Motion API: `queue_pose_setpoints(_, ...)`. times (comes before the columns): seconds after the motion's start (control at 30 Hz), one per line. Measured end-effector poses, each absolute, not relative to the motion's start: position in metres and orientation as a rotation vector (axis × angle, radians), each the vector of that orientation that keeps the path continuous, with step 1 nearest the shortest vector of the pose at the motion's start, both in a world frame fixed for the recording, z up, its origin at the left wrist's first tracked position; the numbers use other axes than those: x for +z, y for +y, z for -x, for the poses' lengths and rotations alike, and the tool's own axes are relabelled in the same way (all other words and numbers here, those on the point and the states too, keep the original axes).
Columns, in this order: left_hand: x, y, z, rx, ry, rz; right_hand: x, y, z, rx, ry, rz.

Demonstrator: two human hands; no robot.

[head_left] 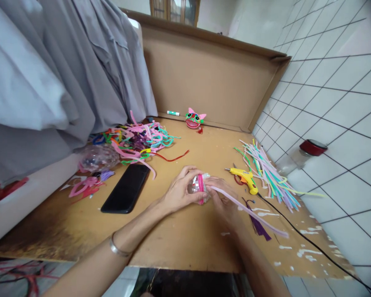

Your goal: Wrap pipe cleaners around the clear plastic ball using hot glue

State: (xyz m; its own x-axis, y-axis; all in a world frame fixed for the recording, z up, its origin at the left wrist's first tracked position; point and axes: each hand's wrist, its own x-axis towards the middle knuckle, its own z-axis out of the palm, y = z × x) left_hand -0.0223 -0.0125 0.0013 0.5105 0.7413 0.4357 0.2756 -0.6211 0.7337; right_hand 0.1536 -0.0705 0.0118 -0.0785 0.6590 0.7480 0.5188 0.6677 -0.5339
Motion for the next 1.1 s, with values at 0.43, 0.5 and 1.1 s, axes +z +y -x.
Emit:
queue_pose_setpoints(0.43, 0.005, -0.013, 0.022, 0.9, 0.836, -2.216, 0.009, -0.07, -0.156, 0.142, -1.742, 1.018)
queue_pose_setpoints(0.5, 0.004, -0.013, 0.022, 0.889, 0.838, -2.23, 0.007, -0.07, -0.157, 0.148, -1.737, 1.038)
queue_pose_setpoints(1.1, 0.003, -0.018, 0.015, 1.022, 0.801, -2.143, 0.018, -0.074, -0.152, 0.189, -1.627, 1.118)
